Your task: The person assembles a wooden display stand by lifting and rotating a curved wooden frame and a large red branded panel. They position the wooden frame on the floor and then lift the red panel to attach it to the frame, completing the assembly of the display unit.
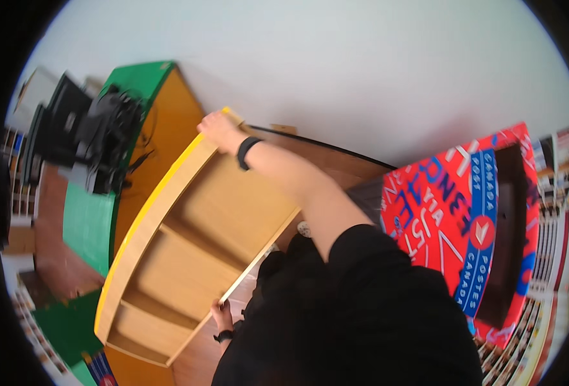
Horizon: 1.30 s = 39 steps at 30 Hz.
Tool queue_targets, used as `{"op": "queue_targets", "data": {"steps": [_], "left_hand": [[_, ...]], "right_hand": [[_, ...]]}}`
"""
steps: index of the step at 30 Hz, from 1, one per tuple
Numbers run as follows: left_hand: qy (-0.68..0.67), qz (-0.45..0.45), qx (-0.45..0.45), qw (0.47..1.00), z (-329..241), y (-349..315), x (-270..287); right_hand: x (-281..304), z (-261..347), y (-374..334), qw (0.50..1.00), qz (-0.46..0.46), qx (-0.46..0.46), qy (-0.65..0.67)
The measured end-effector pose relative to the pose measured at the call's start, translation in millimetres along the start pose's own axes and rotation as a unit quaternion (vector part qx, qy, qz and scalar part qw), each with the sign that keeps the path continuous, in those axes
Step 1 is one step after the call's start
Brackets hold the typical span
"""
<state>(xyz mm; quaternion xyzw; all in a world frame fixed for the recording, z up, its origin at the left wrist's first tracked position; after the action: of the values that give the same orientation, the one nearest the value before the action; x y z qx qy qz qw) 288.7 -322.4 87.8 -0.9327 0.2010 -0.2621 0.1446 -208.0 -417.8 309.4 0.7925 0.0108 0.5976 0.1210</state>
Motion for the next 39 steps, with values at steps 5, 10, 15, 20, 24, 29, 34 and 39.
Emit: {"op": "queue_targets", "data": {"steps": [5,10,15,20,24,29,34,39], "left_hand": [[0.039,0.02,-0.074,0.996,8,-4,3],[-0.382,0.052,0.447,0.807,4,11,7],[-0.097,0.171,0.411,0.89,-142,-11,-42],[0.136,0.295,0.059,0.944,-273,26,-177],[0.126,0.408,-0.312,0.849,-405,4,-337],[0.079,0.483,-0.579,0.651,-546,-145,-458],[-0.064,0.619,-0.599,0.504,-550,-253,-474],[-0.203,0.622,-0.713,0.253,-511,-310,-433]], "right_hand": [[19,2,-18,0.991,-0.039,-0.073,0.102],[55,21,-98,0.857,-0.082,-0.202,0.467],[53,-16,-295,0.699,0.034,-0.364,0.615],[48,-60,-460,0.689,-0.015,-0.59,0.42],[83,-93,-511,0.654,-0.099,-0.676,0.325],[160,-61,-549,0.566,-0.213,-0.743,0.287],[221,23,-550,0.427,-0.244,-0.851,0.184],[236,104,-539,0.286,-0.324,-0.901,0.036]]}}
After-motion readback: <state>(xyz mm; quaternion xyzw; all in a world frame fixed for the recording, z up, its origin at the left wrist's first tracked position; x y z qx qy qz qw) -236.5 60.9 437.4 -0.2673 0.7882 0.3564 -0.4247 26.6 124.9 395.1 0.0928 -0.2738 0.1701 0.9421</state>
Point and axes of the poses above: each hand's wrist, its own y-axis towards the middle knuckle, its own x-axis out of the back of the hand, z = x × y, the point moved 1 cm from there along y, towards the middle knuckle, and after that the axes turned 7 degrees about -z, right-handed, at the moved point
